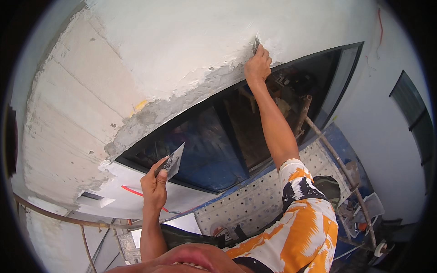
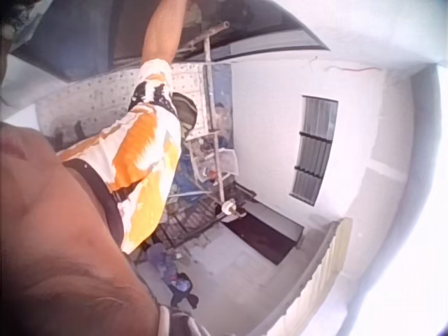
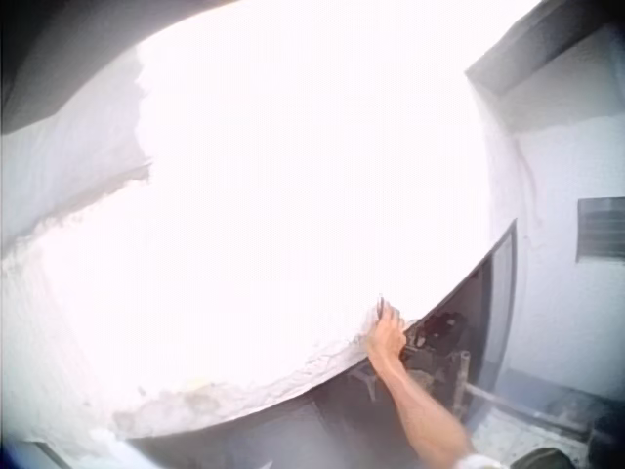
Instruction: The person applies plaster to a ceiling area using a hawk and trowel. They repeatedly scoop plaster from the hawk and smooth it onto the ceiling surface, working along the edge of a window opening.
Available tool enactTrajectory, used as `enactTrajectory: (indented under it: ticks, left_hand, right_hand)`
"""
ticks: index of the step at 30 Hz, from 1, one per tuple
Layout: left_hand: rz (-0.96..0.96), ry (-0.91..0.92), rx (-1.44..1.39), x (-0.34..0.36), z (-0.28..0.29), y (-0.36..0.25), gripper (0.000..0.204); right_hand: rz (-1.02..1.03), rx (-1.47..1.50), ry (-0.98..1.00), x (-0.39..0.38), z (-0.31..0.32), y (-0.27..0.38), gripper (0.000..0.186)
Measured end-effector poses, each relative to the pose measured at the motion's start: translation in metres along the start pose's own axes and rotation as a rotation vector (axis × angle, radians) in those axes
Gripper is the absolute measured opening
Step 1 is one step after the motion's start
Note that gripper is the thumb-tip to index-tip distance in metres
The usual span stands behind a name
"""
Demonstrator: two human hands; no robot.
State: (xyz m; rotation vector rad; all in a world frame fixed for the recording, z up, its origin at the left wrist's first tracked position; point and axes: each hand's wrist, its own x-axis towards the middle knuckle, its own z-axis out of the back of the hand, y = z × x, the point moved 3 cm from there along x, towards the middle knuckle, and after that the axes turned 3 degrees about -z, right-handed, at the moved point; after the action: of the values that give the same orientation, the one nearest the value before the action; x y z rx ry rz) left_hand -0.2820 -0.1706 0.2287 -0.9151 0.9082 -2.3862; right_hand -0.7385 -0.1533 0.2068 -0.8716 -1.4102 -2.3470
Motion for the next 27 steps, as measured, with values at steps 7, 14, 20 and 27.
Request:
enactTrajectory:
  ticks: [7,14,20,27]
  left_hand:
    - [0.074,0.02,0.01,0.003,0.0,0.005,0.033]
    - [0.019,0.03,-0.014,-0.008,0.011,0.004,0.033]
    - [-0.044,0.01,-0.074,-0.006,0.009,-0.001,0.033]
    - [-0.018,-0.015,-0.068,-0.016,0.02,-0.004,0.036]
  right_hand:
    - [-0.09,0.042,0.113,-0.02,0.015,-0.011,0.052]
    - [-0.065,0.051,0.207,0.008,0.003,0.037,0.067]
    - [0.119,-0.007,0.259,-0.073,-0.013,0.11,0.081]
    - [0.226,0.181,0.204,-0.117,0.021,0.061,0.058]
